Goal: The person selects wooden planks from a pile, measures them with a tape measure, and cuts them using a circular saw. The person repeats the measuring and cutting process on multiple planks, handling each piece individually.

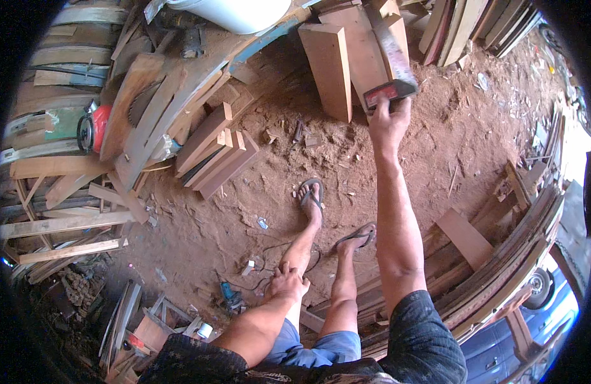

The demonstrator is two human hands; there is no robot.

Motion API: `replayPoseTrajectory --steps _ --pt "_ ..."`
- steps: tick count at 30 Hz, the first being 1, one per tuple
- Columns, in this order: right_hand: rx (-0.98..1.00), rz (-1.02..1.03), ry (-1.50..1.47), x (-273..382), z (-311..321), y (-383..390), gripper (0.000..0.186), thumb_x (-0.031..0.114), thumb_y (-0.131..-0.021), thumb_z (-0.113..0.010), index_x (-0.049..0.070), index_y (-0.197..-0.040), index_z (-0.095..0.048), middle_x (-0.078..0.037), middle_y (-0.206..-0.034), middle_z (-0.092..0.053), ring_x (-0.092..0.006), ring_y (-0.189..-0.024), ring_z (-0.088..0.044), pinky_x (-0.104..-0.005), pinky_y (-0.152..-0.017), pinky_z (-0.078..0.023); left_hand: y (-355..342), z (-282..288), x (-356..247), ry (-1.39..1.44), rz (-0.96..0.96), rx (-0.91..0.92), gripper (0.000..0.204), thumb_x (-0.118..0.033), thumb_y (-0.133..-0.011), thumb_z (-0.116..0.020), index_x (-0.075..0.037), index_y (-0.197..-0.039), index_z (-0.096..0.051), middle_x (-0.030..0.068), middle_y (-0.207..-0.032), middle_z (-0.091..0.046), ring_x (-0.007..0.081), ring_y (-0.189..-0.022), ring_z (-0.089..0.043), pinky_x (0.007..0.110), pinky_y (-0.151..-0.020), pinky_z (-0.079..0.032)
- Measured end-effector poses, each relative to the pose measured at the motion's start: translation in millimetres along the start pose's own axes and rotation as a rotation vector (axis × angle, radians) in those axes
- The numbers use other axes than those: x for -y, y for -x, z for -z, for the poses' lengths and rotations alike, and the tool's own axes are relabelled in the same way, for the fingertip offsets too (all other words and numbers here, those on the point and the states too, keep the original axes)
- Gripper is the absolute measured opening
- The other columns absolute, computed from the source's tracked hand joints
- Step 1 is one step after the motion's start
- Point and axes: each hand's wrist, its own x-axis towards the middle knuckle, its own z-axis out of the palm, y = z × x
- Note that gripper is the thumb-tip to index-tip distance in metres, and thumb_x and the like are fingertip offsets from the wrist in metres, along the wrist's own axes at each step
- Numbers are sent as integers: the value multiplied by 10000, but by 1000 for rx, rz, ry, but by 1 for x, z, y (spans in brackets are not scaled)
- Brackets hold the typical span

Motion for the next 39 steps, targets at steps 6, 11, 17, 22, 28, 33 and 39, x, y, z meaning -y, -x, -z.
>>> replayPoseTrajectory --steps 6,11,17,22,28,33,39 --pt "-18 18 19 29 -11 -43 197 53 -930 -609 -4 -1118 -591 -113 -983 -665 -182 -858 -655 -311 -742 -548 -4 -4 3 19 19 22 635 -520 -859 -633 -146 -1371 -586 91 -1561 -379 389 -1399 -383 457 -1052 -481" --pt "52 19 185 -8 -8 -79 202 73 -911 -605 2 -1099 -619 -132 -949 -676 -235 -903 -659 -366 -820 -517 -11 -4 7 -38 -22 -6 632 -523 -868 -620 -142 -1372 -583 84 -1564 -374 384 -1394 -393 465 -1065 -460" --pt "-52 71 132 11 -7 -61 249 113 -935 -654 -4 -1146 -592 -121 -945 -706 -185 -841 -687 -332 -715 -552 -8 -16 9 -24 -17 -47 635 -532 -857 -621 -140 -1356 -595 80 -1560 -378 383 -1363 -423 484 -1050 -463" --pt "-60 -18 311 -1 18 -64 232 135 -950 -639 23 -1149 -597 -120 -966 -703 -185 -828 -679 -332 -747 -530 -12 -21 10 -42 -40 -83 616 -537 -854 -618 -145 -1330 -614 85 -1546 -397 392 -1356 -427 487 -1028 -481" --pt "-125 -23 124 4 42 -31 206 167 -945 -642 15 -1078 -601 -158 -940 -721 -252 -901 -710 -366 -820 -525 -9 -22 9 -56 -28 -46 627 -540 -851 -616 -154 -1345 -602 89 -1550 -387 396 -1365 -422 498 -1039 -481" --pt "-81 -187 -47 -12 116 13 189 91 -975 -612 24 -1149 -577 -79 -910 -665 -153 -794 -642 -304 -683 -513 -11 -28 6 -51 -41 -80 606 -546 -849 -615 -157 -1314 -618 108 -1543 -385 404 -1375 -413 502 -1057 -470" --pt "-404 -260 -29 26 299 103 171 83 -993 -626 25 -1146 -577 -20 -1030 -623 -104 -927 -576 -280 -829 -490 -11 -45 -10 -91 -130 -171 593 -565 -845 -614 -179 -1295 -642 140 -1513 -433 416 -1351 -451 491 -1096 -434"
